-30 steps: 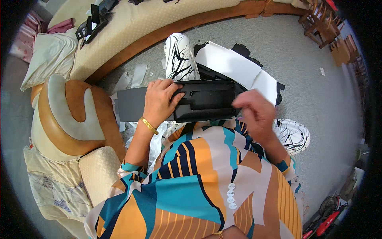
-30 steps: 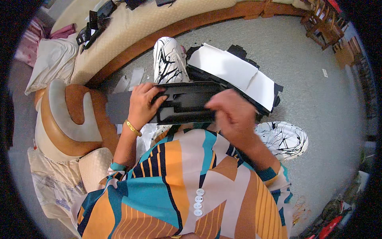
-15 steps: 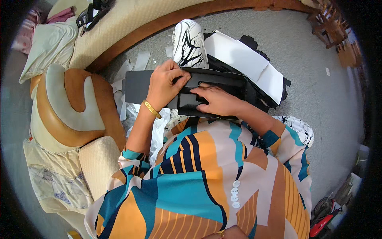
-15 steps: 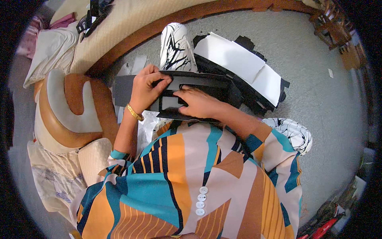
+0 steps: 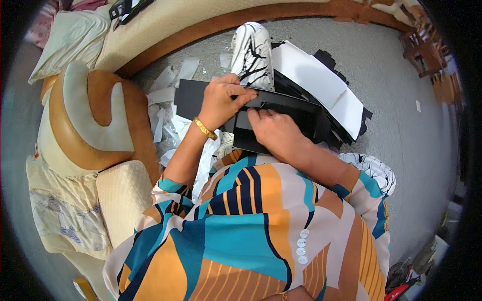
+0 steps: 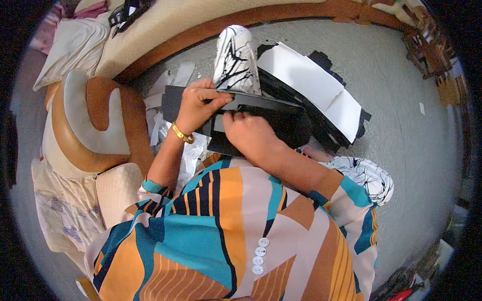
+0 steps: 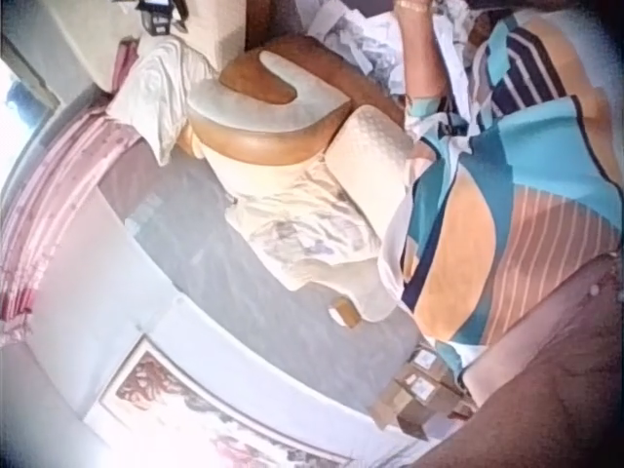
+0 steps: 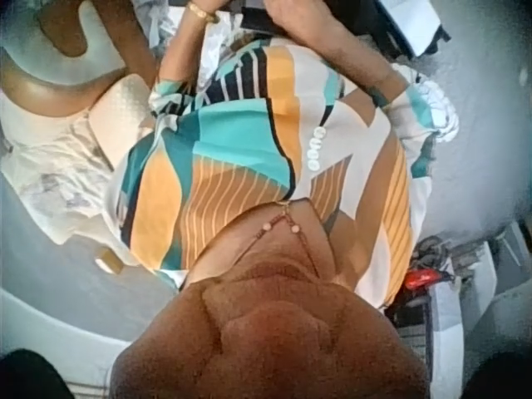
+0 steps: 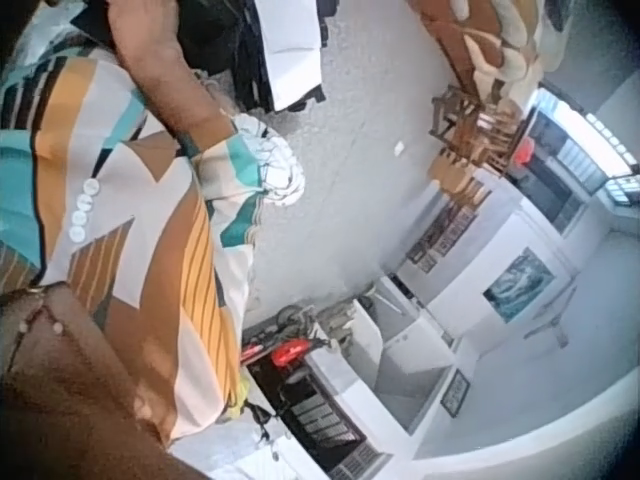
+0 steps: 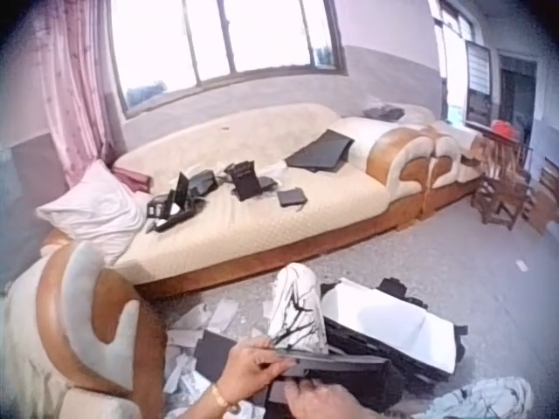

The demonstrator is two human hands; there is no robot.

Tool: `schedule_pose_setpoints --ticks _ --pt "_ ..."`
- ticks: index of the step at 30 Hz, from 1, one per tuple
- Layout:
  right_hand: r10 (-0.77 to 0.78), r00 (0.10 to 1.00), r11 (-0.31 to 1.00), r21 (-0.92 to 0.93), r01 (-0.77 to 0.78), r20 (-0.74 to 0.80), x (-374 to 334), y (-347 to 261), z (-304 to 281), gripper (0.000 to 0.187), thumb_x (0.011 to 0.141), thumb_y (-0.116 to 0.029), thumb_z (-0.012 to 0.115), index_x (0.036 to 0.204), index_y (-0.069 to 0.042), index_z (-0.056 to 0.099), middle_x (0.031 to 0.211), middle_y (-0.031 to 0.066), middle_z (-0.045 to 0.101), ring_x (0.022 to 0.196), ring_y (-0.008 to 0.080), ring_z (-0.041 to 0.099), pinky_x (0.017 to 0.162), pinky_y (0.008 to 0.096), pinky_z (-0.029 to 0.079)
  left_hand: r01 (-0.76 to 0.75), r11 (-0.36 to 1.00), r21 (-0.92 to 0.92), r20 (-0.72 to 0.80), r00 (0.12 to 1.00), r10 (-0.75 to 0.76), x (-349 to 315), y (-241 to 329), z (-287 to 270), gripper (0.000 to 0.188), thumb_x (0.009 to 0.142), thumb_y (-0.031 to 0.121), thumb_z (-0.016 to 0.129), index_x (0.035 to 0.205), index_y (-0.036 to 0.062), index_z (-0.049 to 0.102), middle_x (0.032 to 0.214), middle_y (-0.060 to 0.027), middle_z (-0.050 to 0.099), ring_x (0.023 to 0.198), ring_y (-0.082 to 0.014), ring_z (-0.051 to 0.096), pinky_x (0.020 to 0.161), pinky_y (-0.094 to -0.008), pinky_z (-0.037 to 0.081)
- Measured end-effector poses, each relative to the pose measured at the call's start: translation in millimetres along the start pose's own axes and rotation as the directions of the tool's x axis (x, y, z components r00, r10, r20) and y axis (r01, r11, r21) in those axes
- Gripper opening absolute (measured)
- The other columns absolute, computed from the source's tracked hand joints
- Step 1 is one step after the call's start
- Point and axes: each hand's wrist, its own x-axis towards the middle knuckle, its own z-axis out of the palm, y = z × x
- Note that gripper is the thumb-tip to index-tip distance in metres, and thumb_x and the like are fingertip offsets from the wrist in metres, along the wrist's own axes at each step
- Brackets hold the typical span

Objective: The recorder is folding and assembling black cardboard or plastic sheets and organizing papers and packaging materials.

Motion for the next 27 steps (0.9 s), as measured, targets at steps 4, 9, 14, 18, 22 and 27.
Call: schedule_pose_setpoints --ticks 4,9,14,18,22,27 --pt "0.057 0.98 0.995 0.07 -0.072 0.191 -14 12 -3 0.007 0.073 -0.008 0.052 0.078 -0.002 0.054 0.063 0.0151 0.062 0.061 0.0291 0.064 0.054 0.0372 0.052 -0.028 0.999 0.028 0.01 1.0 0.028 -4 1 3 0.01 0.067 0.019 0.072 0.072 0.0101 0.069 0.059 -0.0067 0.051 0.056 -0.0212 0.053 0.051 -0.0318 0.04" --pt "0.063 0.965 0.998 -0.006 -0.064 0.254 -38 44 3 0.015 0.07 -0.008 0.054 0.085 -0.003 0.054 0.071 0.0147 0.061 0.064 0.0315 0.062 0.055 0.0387 0.051 -0.032 0.999 0.018 -0.045 0.998 0.033 -5 6 12 0.013 0.067 0.023 0.071 0.066 0.0105 0.067 0.059 -0.0065 0.05 0.055 -0.0227 0.052 0.05 -0.0331 0.04" --pt "0.01 0.983 0.982 0.186 -0.045 0.184 -43 64 26 0.024 0.074 -0.013 0.057 0.094 -0.003 0.05 0.09 0.0177 0.059 0.081 0.0344 0.059 0.068 0.0411 0.049 -0.078 0.997 -0.002 -0.055 0.995 0.078 3 13 15 0.012 0.068 0.024 0.07 0.068 0.0118 0.068 0.059 -0.0069 0.047 0.055 -0.0232 0.05 0.049 -0.0344 0.038" --pt "0.091 0.992 0.947 0.3 -0.115 0.093 -53 64 35 0.03 0.078 -0.022 0.058 0.099 -0.003 0.049 0.092 0.019 0.055 0.087 0.0364 0.055 0.074 0.0432 0.045 -0.056 0.998 0.022 -0.045 0.997 0.057 2 13 16 0.012 0.068 0.025 0.069 0.068 0.0128 0.068 0.058 -0.0065 0.046 0.055 -0.0229 0.05 0.049 -0.0346 0.038" --pt "0.128 0.992 0.946 0.297 -0.129 0.023 -54 53 25 0.026 0.077 -0.023 0.06 0.089 -0.003 0.05 0.084 0.0182 0.054 0.081 0.036 0.055 0.069 0.0425 0.045 -0.014 1.0 -0.011 -0.057 0.998 0.013 -3 4 16 0.01 0.068 0.021 0.07 0.071 0.0115 0.069 0.06 -0.0056 0.05 0.056 -0.0206 0.053 0.05 -0.0318 0.039" --pt "0.109 0.985 0.966 0.249 -0.074 -0.131 -56 42 14 0.024 0.072 -0.022 0.063 0.081 -0.004 0.05 0.074 0.0135 0.053 0.07 0.0316 0.056 0.063 0.0387 0.046 0.004 0.992 -0.123 -0.046 0.999 -0.01 -7 -1 5 0.01 0.069 0.016 0.07 0.075 0.0081 0.069 0.058 -0.0055 0.048 0.054 -0.0166 0.047 0.05 -0.0277 0.036"
